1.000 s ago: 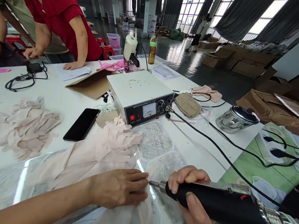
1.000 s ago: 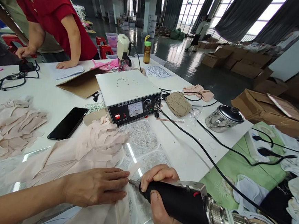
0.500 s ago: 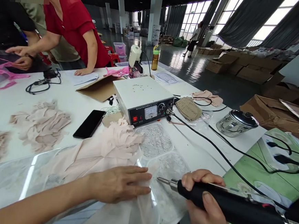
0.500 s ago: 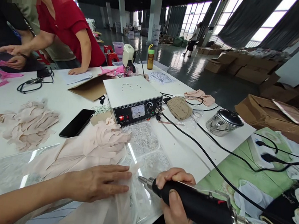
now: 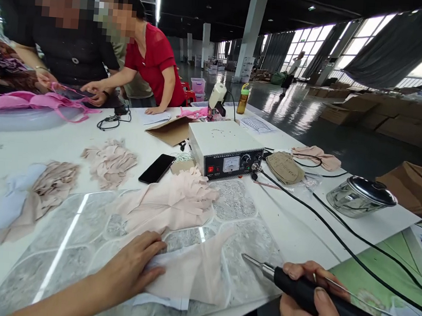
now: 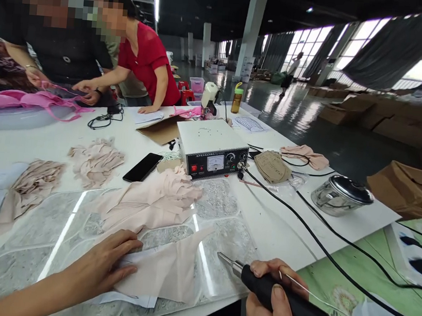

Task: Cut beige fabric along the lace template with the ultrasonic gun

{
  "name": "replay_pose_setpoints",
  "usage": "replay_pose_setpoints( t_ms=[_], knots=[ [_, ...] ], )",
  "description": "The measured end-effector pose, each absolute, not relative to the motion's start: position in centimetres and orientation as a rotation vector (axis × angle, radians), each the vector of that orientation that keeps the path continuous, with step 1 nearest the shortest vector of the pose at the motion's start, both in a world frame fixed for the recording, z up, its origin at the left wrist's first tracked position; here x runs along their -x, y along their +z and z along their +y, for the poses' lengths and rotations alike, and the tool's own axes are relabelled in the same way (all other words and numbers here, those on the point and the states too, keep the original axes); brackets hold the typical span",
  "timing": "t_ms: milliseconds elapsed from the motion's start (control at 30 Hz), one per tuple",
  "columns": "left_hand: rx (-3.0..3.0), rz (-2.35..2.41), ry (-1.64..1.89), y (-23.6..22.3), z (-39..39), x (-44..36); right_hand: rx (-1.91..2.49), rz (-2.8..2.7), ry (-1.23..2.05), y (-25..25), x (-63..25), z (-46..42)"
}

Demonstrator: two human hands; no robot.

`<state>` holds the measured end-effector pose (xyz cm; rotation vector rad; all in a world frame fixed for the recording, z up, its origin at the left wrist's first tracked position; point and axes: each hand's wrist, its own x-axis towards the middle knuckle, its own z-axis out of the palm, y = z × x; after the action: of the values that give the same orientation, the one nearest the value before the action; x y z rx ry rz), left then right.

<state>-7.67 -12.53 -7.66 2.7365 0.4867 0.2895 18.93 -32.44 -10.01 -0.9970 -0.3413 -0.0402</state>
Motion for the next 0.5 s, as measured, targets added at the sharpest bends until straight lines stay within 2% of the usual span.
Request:
replay_pose_setpoints(
  t_ms=[200, 500],
  knots=[
    [-2.67, 0.499, 0.151, -7.1, -12.6, 6.8, 0.974, -0.258, 0.057, -9.4, -17.9, -33.1],
    [-2.475, 0.677, -0.251, -4.6, -11.9, 5.2, 1.026, -0.267, 0.009, -10.4, -17.5, -33.6]
  ],
)
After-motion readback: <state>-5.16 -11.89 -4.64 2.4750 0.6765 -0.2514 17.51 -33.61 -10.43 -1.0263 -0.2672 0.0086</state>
